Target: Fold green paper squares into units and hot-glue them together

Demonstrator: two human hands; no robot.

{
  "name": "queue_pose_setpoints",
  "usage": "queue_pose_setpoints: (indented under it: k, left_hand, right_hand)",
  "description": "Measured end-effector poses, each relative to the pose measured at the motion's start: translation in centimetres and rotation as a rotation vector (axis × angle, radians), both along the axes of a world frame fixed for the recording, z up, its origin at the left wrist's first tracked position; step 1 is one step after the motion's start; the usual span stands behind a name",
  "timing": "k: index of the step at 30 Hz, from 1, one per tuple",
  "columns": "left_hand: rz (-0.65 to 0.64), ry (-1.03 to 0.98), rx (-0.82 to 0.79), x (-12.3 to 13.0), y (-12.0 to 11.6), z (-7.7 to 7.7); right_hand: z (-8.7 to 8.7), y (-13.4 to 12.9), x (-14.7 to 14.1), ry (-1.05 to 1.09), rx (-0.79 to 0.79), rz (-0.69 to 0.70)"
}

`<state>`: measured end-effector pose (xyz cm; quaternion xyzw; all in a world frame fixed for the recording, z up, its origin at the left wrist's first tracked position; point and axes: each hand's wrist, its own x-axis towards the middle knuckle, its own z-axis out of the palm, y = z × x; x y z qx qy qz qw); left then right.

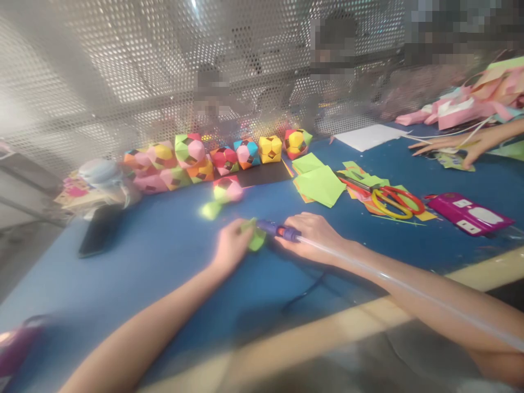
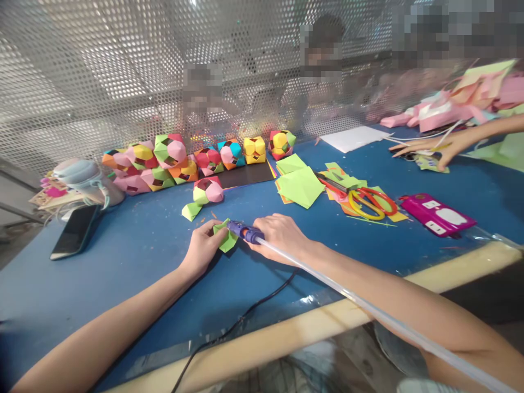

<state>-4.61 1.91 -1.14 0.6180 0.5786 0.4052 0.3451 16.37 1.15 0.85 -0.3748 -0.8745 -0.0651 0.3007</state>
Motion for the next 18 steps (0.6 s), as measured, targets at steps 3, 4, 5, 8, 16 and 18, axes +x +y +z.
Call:
queue_pose_setpoints:
  k: [3,4,5,8,16,18]
  left_hand:
    - [0.006,-0.005,0.002,0.02,-0.04,0.04]
    - [0.005,-0.006,0.001,0.01,-0.05,0.03]
    - [0.006,-0.005,0.003,0.01,-0.05,0.01]
    - [0.012,-0.001,0.009,-0.01,-0.04,-0.06]
    - [0.026,0.078,0.038,0.08,-0.22,0.25]
    - [0.025,0.128,0.063,0.07,-0.3,0.31]
  right_hand:
    - [0.05,0.01,0.02,-0.02,-0.016,-0.024]
    - [0.08,0.01,0.04,-0.028,-0.022,-0.034]
    - [0.12,0.0,0.06,-0.034,-0.027,-0.042]
    - [0.29,-0.07,0.16,-0.036,-0.03,-0.047]
    - [0.64,-0.23,0.07,0.03,-0.015,-0.022]
    - [0.63,-0.23,0.0,0.054,-0.013,-0.011]
